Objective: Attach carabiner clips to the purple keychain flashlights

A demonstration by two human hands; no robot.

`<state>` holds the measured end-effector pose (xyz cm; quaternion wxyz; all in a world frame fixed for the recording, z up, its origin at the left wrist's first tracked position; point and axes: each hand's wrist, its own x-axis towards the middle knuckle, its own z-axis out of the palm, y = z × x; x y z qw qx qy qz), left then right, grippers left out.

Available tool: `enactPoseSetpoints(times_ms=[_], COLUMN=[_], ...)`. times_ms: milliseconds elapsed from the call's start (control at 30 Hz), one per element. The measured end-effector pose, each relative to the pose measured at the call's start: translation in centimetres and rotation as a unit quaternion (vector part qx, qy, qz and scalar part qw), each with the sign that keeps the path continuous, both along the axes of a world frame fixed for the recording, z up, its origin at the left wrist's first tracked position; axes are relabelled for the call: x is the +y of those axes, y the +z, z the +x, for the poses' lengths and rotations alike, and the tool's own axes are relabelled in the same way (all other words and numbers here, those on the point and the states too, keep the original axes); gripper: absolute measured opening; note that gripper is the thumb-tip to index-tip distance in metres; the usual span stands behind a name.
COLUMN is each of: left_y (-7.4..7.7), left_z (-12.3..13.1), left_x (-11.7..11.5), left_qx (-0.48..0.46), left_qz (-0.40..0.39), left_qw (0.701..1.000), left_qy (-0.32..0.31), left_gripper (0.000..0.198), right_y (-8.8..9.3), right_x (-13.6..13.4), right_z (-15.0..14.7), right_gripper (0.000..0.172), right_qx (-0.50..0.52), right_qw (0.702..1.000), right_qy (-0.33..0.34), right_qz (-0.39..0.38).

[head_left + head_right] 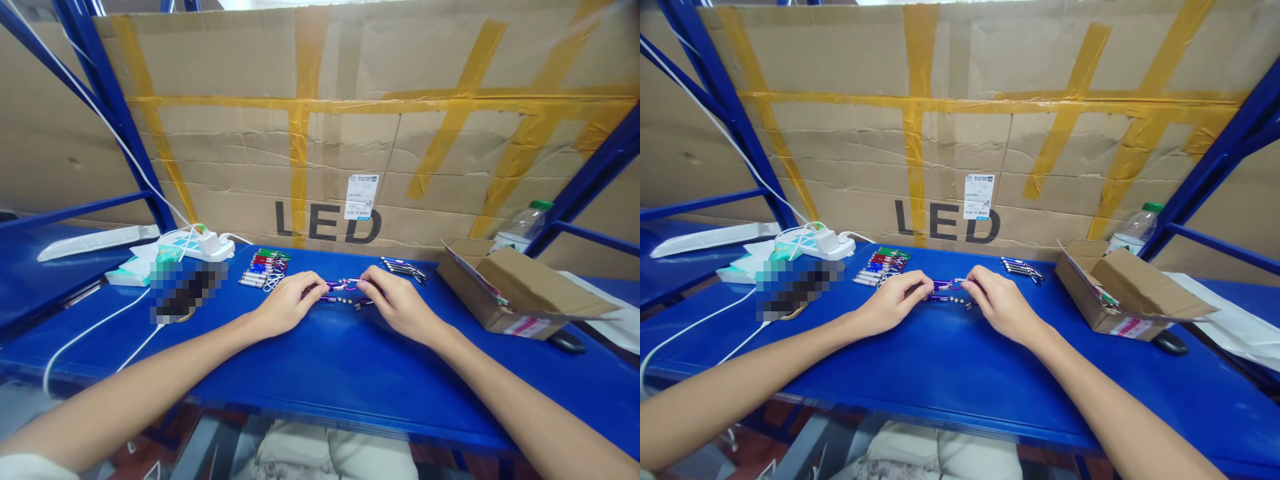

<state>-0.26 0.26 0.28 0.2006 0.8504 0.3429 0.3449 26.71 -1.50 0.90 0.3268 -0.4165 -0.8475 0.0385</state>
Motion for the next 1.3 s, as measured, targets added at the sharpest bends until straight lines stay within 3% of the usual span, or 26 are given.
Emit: enactPoseSetpoints(times_ms=[233,433,667,900,1133,1300], left_y=[0.39,-0.06,-0.31,0.18,-0.07,-0.07], left_z=[0.09,0.12,0.13,0.15,0.05,0.06], left_x=[-0.11,0.1,0.24,0.01,0.19,0.23], left_qx=[-0.005,-0.014,-0.034,-0.027,-0.041,-0.032], left_qz=[-0.019,-0.028,-0.033,-0.032,-0.006,-0.022], left_qw=[1.0,0.999,0.999,0.999,0.999,0.999], left_qy=[0.002,0.027,0.016,-0.011,0.011,-0.014], left_gripper=[0.043,0.026,0.02,0.043,0.021,0.037], right_y=[-0.12,-0.05,-0.02,-0.07,0.08,0.11], right_x=[0.11,0.25,0.17,0.18,0.13,0.05], right_z=[-0.02,0.22,0.22,0.14,0.31,0.26], right_gripper=[0.026,0.033,0.038,0.035,0.032,0.032], right_qx=[0.021,-0.01,-0.018,-0.009,0.003,-0.002], right_qw=[1.0,1.0,1.0,1.0,1.0,1.0], right_qy=[0.02,0.012,0.001,0.012,0.011,0.008], right_qz=[-0.009,0.01,0.01,0.003,0.007,0.004])
